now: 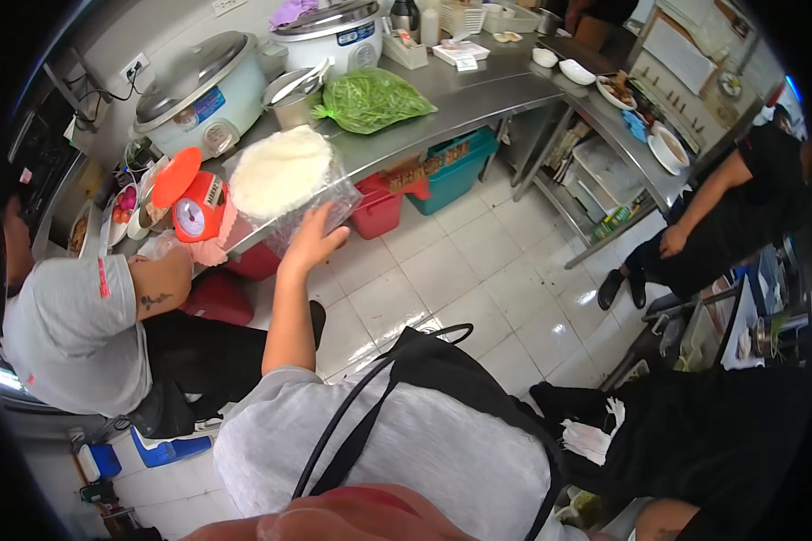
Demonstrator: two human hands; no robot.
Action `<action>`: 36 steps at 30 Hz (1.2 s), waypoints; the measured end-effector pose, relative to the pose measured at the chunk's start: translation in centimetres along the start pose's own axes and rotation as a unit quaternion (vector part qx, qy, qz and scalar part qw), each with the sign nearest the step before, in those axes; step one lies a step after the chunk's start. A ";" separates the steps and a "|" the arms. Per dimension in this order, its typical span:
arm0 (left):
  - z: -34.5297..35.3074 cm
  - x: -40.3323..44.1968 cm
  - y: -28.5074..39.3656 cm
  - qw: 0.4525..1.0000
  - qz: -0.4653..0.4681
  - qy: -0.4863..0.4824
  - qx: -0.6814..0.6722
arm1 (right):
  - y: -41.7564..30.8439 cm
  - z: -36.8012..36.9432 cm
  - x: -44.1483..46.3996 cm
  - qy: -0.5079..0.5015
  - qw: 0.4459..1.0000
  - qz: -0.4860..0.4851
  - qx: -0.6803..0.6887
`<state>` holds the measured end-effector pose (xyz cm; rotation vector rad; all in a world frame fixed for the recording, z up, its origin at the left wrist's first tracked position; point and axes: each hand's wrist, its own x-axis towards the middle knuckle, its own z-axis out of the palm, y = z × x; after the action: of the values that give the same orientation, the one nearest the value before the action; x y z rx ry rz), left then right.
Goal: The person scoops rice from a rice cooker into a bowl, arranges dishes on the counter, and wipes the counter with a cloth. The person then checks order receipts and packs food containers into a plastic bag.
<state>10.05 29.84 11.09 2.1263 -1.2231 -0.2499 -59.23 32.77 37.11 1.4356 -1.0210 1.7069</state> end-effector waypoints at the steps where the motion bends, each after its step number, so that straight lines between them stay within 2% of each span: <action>1: -0.7 0.5 -1.2 1.000 -0.026 0.006 0.004 | 4.6 1.9 -1.5 -0.006 0.992 0.110 -0.065; 3: -1.6 1.1 -3.2 0.997 -0.078 0.014 0.015 | 2.8 7.4 -3.4 -0.056 0.975 0.184 -0.112; 4: -1.5 1.6 -4.3 0.997 -0.081 0.015 0.010 | 0.6 11.1 -4.4 -0.098 0.979 0.150 -0.093; 5: -1.4 1.8 -5.0 0.996 -0.086 0.017 0.004 | -1.9 14.5 -5.0 -0.104 0.981 0.155 -0.059; 7: -0.5 1.8 -6.3 0.995 -0.101 0.014 -0.006 | -1.8 18.6 -5.6 -0.167 0.978 0.121 0.022; 10: 1.6 2.1 -8.0 0.991 -0.127 0.010 -0.030 | -2.6 25.5 -6.9 -0.173 0.973 0.118 0.097; 12: 3.0 2.7 -8.6 0.988 -0.145 0.009 -0.058 | -3.3 30.1 -7.6 -0.214 0.965 0.097 0.113; 18: 4.9 8.2 -6.3 0.981 -0.116 0.136 -0.078 | -0.4 42.4 -11.3 -0.282 0.930 0.090 0.216; 21: 6.5 11.6 -3.6 0.965 -0.151 0.182 -0.117 | 2.0 48.9 -13.3 -0.292 0.907 0.145 0.267; 23: 7.6 14.7 -2.3 0.961 -0.151 0.190 -0.134 | 3.0 53.1 -14.4 -0.303 0.902 0.172 0.254; 26: 9.0 19.5 -0.4 0.971 -0.125 0.186 -0.082 | 4.6 60.3 -17.7 -0.321 0.861 0.241 0.311; 27: 9.4 21.2 0.6 0.970 -0.141 0.181 -0.080 | 4.2 62.3 -18.9 -0.359 0.853 0.260 0.275; 28: 10.2 22.7 1.2 0.968 -0.119 0.196 -0.099 | 1.3 64.2 -19.8 -0.378 0.845 0.276 0.257; 29: 10.8 24.1 2.3 0.970 -0.117 0.187 -0.102 | 0.3 66.0 -21.8 -0.445 0.773 0.332 0.308; 30: 11.4 25.4 3.7 0.971 -0.109 0.174 -0.120 | -2.4 67.8 -23.5 -0.491 0.770 0.305 0.270; 31: 12.2 26.6 4.1 0.973 -0.099 0.166 -0.129 | -3.6 69.4 -26.0 -0.562 0.655 0.360 0.355; 32: 12.7 27.8 4.2 0.976 -0.090 0.154 -0.128 | -6.5 70.4 -28.2 -0.566 0.727 0.215 0.323; 33: 13.1 29.0 4.3 0.978 -0.084 0.146 -0.125 | -7.0 71.8 -32.0 -0.605 0.704 0.112 0.355; 34: 13.7 30.4 4.3 0.976 -0.075 0.145 -0.141 | -8.1 72.5 -34.6 -0.733 0.576 0.116 0.343; 35: 14.0 31.6 4.0 0.974 -0.070 0.149 -0.153 | -8.8 73.3 -36.7 -0.806 0.489 0.039 0.331; 36: 14.0 32.9 3.5 0.972 -0.070 0.157 -0.162 | -9.0 73.8 -37.9 -0.820 0.460 0.040 0.339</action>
<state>18.96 -4.76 7.77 1.8795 -0.7923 -0.1544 -11.38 -28.76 7.36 3.7652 -1.0890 -0.0171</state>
